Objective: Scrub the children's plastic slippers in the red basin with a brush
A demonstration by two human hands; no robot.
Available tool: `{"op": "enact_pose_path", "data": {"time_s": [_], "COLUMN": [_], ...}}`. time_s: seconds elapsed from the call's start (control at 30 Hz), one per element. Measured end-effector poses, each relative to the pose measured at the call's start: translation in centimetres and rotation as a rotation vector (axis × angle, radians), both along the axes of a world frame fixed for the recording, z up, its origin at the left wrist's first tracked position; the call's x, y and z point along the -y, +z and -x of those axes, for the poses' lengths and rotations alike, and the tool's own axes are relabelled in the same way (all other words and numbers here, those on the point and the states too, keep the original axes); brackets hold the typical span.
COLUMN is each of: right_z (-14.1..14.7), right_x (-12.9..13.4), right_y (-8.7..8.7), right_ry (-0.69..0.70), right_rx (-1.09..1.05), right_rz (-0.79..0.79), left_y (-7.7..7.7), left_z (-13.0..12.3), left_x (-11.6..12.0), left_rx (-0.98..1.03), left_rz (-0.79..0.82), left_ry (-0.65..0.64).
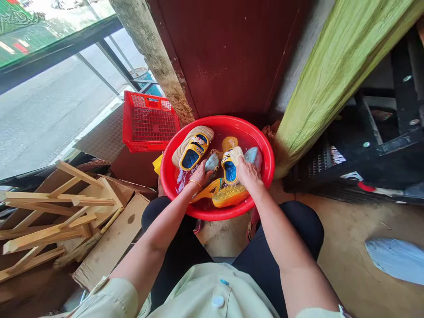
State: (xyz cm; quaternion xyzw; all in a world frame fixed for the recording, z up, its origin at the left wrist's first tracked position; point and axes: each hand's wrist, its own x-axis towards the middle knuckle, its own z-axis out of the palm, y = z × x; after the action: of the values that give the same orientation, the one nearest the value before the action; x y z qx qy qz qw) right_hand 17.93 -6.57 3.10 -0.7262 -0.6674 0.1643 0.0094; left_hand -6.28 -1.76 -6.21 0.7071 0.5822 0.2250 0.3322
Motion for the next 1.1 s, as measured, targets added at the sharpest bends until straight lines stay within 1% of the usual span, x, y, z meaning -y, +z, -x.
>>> {"op": "enact_pose_path", "data": {"time_s": [0.1, 0.17, 0.2, 0.27, 0.33, 0.37, 0.43, 0.5, 0.57, 0.63, 0.7, 0.8, 0.87, 0.93, 1.03, 1.1], "right_z": [0.4, 0.0, -0.3, -0.9, -1.1, -1.0, -0.5, 0.2, 0.7, 1.0, 1.1, 1.6, 2.1, 2.4, 2.2, 1.5], "right_x": [-0.4, -0.2, 0.0, 0.9, 2.0, 2.5, 3.4, 3.6, 3.1, 2.2, 1.2, 0.4, 0.3, 0.3, 0.4, 0.4], "right_y": [-0.4, -0.2, 0.1, 0.8, 1.7, 2.1, 2.7, 3.0, 2.9, 2.5, 1.9, 0.8, 0.1, -0.6, -1.3, -1.5], "right_ry": [-0.001, -0.004, -0.013, -0.048, -0.068, -0.058, -0.007, 0.032, 0.033, 0.023, 0.016, 0.026, 0.047, 0.074, 0.092, 0.071], "right_rx": [-0.008, -0.003, 0.002, 0.024, 0.052, 0.062, 0.072, 0.071, 0.064, 0.054, 0.049, 0.039, 0.028, 0.015, -0.002, -0.024], "right_rz": [0.002, -0.004, -0.004, -0.015, -0.067, -0.099, -0.125, -0.069, 0.014, 0.063, 0.079, 0.083, 0.1, 0.126, 0.134, 0.067], "left_y": [0.6, 1.7, 2.4, 4.0, 5.6, 6.3, 7.1, 7.2, 6.7, 5.8, 4.8, 3.9, 3.8, 4.0, 4.3, 4.5], "left_z": [0.6, 0.7, 0.6, 0.3, 0.0, -0.2, -0.5, -0.7, -0.6, -0.3, 0.0, 0.3, 0.6, 1.3, 2.8, 3.5], "left_x": [-0.3, -0.1, 0.2, 1.5, 3.3, 4.2, 5.8, 6.6, 6.6, 6.0, 5.4, 4.8, 4.6, 4.2, 3.3, 2.5], "left_rx": [-0.066, -0.111, -0.13, -0.171, -0.239, -0.298, -0.453, -0.607, -0.713, -0.757, -0.767, -0.743, -0.69, -0.581, -0.271, 0.018], "left_rz": [0.049, 0.055, 0.026, -0.095, -0.208, -0.202, -0.078, 0.076, 0.171, 0.196, 0.185, 0.176, 0.171, 0.14, 0.042, 0.0], "left_ry": [0.031, 0.084, 0.105, 0.103, 0.018, -0.052, -0.201, -0.313, -0.371, -0.421, -0.459, -0.447, -0.417, -0.38, -0.294, -0.23]}}
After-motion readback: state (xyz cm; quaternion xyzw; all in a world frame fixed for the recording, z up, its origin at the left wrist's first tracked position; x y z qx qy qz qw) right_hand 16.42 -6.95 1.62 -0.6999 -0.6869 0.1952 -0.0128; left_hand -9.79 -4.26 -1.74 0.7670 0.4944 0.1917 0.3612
